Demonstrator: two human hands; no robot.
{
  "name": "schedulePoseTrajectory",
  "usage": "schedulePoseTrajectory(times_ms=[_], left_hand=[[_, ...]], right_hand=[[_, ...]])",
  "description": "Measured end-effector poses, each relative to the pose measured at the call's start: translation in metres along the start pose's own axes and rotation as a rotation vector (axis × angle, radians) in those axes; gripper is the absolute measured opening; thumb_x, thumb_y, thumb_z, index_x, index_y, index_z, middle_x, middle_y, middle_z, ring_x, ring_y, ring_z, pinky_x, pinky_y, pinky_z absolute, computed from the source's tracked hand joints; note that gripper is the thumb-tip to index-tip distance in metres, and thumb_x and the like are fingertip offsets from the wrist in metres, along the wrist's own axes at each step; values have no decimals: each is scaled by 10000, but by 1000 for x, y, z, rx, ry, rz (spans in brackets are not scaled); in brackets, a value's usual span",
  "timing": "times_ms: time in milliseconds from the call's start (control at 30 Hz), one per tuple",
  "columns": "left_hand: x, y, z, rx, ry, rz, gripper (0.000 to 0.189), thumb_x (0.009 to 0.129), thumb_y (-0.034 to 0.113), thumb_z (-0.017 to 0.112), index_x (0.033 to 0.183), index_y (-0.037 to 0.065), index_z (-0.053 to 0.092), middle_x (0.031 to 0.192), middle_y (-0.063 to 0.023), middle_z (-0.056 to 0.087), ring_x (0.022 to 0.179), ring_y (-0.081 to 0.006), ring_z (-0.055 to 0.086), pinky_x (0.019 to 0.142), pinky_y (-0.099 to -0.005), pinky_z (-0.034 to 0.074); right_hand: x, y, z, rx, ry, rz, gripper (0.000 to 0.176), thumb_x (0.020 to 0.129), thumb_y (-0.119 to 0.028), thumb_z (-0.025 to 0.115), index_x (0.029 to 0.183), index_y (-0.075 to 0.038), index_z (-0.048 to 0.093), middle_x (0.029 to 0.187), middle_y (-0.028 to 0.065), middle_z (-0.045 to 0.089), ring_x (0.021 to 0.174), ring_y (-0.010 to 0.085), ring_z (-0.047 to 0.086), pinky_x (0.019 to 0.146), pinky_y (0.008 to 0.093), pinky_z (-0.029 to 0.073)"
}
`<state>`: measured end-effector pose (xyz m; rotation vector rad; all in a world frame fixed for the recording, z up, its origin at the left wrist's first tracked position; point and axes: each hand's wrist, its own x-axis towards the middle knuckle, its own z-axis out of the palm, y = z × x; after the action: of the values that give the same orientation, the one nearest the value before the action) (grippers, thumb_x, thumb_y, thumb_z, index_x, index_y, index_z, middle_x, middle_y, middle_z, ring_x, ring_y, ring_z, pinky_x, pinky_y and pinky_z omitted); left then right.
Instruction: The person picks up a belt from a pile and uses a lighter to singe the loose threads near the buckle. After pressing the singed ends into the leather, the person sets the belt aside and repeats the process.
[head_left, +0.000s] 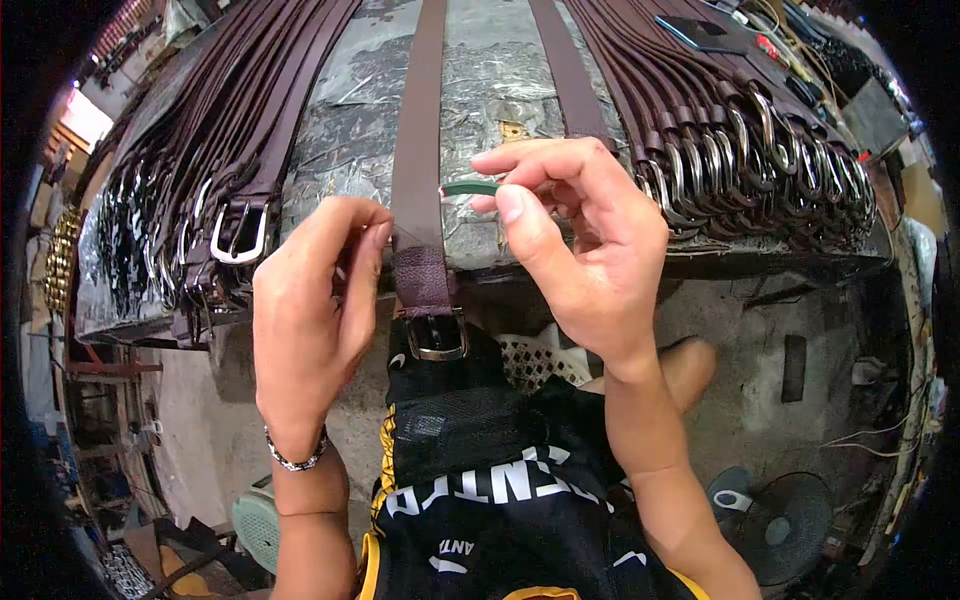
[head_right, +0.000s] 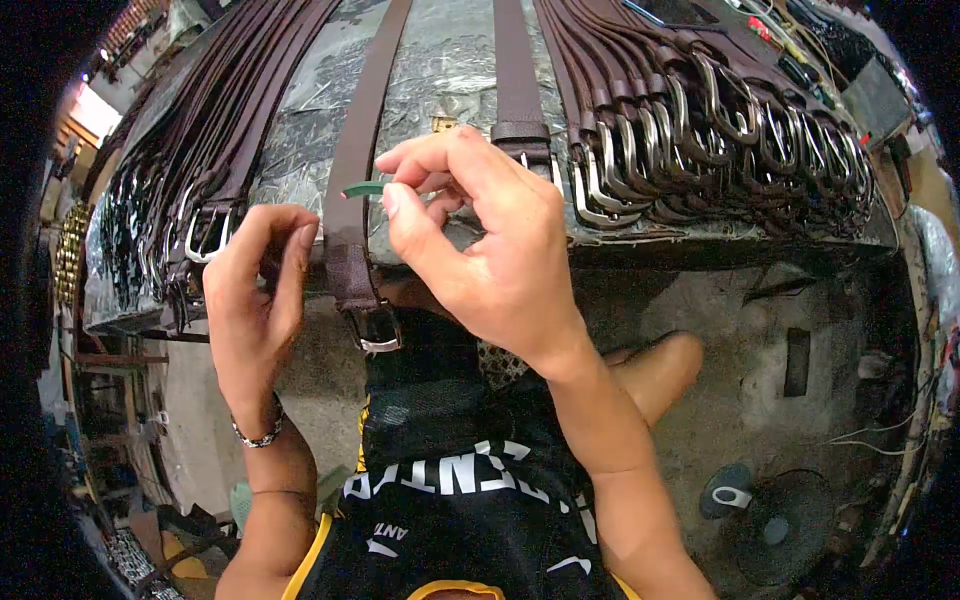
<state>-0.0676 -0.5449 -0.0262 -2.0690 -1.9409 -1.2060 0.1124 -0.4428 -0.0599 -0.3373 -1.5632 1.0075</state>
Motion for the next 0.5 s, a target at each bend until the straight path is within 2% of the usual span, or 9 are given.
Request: schedulePoseTrajectory(times_ms=[67, 100, 133, 200, 233, 333, 367, 500], left_hand=[[5, 9, 0, -28, 9, 19, 61, 939, -20, 676, 991, -8, 646, 788, -94, 642, 664, -215, 636, 617, -312, 474], [4, 10, 0, -84, -14, -6, 45, 960, -12, 665, 996, -15, 639, 815, -77, 657, 693, -147, 616, 632, -278, 457], [3, 12, 2, -167, -23, -55, 39, 967, -9, 661, 997, -16, 638, 820, -78, 664, 695, -138, 615, 633, -275, 459], [1, 17, 8, -336, -41, -159, 29, 982, -3, 654, 999, -18, 636, 831, -81, 678, 701, -119, 615, 637, -270, 464], [1, 14, 11, -316, -36, -139, 41, 1017, 18, 626, 1005, -21, 623, 839, -76, 694, 699, -94, 610, 630, -252, 466], [5, 22, 11, -386, -8, -263, 78, 1048, 50, 597, 1008, -17, 603, 843, -73, 701, 698, -85, 612, 625, -240, 469], [8, 24, 9, -399, -37, -265, 115, 1078, 98, 569, 1035, -8, 576, 859, -75, 712, 702, -75, 606, 624, -228, 472], [11, 25, 8, -559, -64, -317, 138, 1095, 137, 552, 1084, 0, 547, 905, -101, 722, 733, -85, 618, 648, -227, 487]], right_hand=[[-1, 2, -1, -1, 14, -10, 99, 941, -17, 691, 1020, 39, 672, 893, 72, 711, 773, 105, 696, 698, 249, 569], [-1, 1, 0, 11, 28, 0, 105, 949, -25, 687, 1031, 39, 668, 888, 72, 710, 766, 105, 698, 691, 251, 570], [-2, 1, 0, 22, 42, 10, 112, 957, -33, 683, 1041, 38, 664, 882, 72, 709, 760, 106, 701, 684, 253, 572], [-2, -1, -3, -12, -14, 45, 122, 1019, -72, 635, 1080, 28, 606, 1025, 117, 720, 854, 111, 713, 702, 234, 563], [-3, -2, -5, -31, -43, 63, 131, 1049, -92, 611, 1100, 24, 576, 1097, 139, 725, 902, 114, 719, 711, 224, 558], [-3, -2, -5, -58, -35, 57, 135, 1055, -100, 607, 1102, 22, 573, 1055, 120, 724, 905, 116, 721, 694, 221, 554], [-3, -1, -5, -74, -37, 51, 132, 1060, -105, 599, 1101, 15, 560, 1008, 109, 721, 882, 113, 724, 671, 215, 552], [-2, -1, -1, 7, 34, 34, 136, 1067, -113, 590, 1104, 8, 542, 975, 108, 718, 843, 108, 723, 648, 205, 547]])
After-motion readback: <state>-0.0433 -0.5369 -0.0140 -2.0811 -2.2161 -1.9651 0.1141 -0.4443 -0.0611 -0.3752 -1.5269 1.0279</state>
